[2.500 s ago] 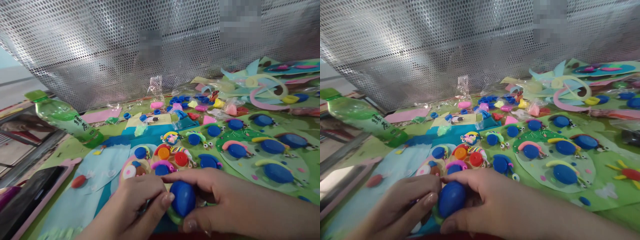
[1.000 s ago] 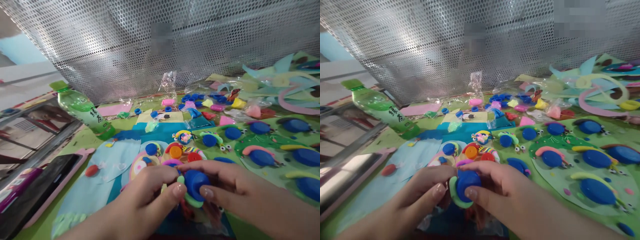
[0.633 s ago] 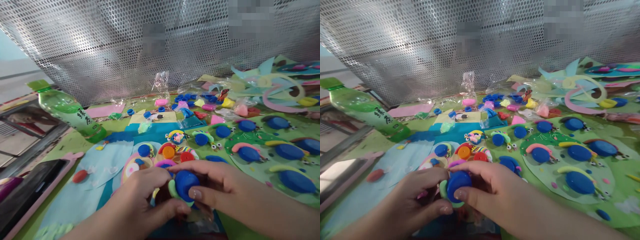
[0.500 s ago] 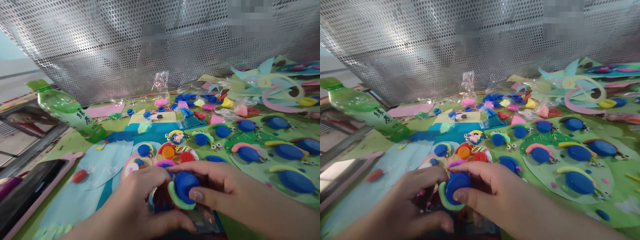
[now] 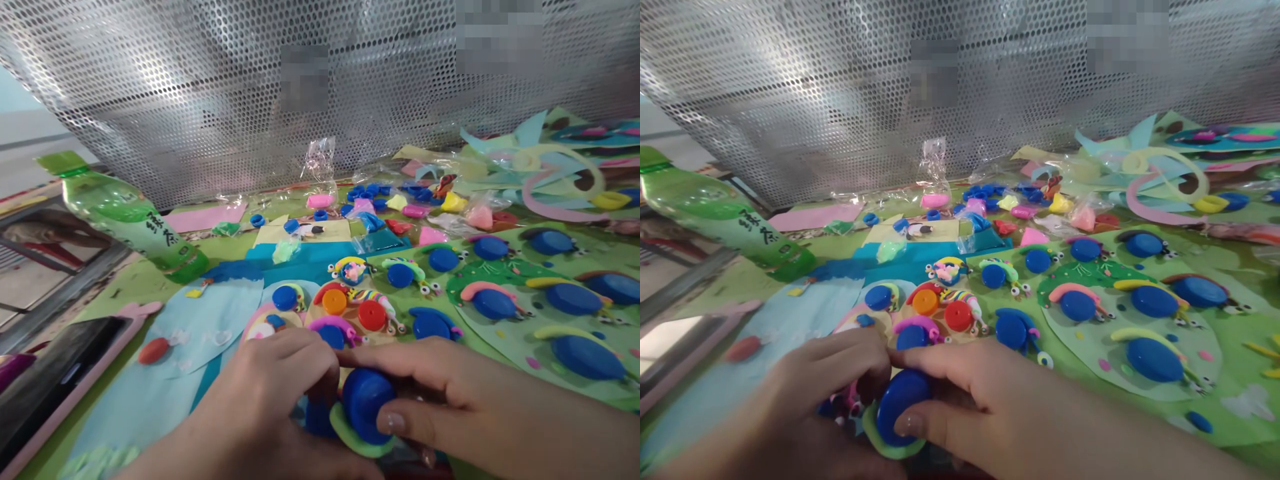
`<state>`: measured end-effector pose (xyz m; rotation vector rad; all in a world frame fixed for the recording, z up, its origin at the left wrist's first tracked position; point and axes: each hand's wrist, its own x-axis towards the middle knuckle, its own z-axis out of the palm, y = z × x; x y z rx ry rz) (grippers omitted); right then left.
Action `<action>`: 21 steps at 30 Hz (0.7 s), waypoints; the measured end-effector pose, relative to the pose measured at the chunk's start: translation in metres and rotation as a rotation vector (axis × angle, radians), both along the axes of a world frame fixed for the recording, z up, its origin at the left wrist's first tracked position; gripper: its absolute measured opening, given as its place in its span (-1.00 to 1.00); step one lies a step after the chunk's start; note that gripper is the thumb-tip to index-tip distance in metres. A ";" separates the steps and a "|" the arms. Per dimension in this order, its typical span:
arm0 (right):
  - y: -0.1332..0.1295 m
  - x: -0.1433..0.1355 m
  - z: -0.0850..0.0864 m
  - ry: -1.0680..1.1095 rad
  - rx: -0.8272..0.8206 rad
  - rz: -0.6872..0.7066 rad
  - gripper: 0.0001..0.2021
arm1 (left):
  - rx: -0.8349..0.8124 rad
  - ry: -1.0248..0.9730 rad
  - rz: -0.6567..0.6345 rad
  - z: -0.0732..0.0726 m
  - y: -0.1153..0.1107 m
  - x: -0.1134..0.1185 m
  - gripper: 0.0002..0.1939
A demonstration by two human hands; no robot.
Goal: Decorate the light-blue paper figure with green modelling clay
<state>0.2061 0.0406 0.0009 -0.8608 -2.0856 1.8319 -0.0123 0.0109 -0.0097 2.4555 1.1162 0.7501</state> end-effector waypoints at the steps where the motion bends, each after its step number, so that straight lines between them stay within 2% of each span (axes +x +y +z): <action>1: 0.000 0.000 0.001 0.001 0.013 0.011 -0.77 | 0.011 0.003 -0.020 0.001 0.000 0.000 -0.51; 9: -0.002 -0.002 0.010 0.056 0.062 0.008 -0.71 | 0.049 0.036 -0.072 0.009 0.004 -0.003 -0.51; 13: -0.001 -0.002 0.011 0.027 0.080 0.006 -0.66 | -0.127 0.078 -0.171 0.015 0.005 -0.006 -0.60; 16: -0.002 -0.002 0.012 0.012 0.088 0.025 -0.69 | -0.261 0.039 -0.218 0.018 0.006 -0.006 -0.67; 21: -0.003 0.000 0.011 -0.031 0.090 0.026 -0.64 | -0.288 -0.006 -0.218 0.020 0.008 -0.004 -0.70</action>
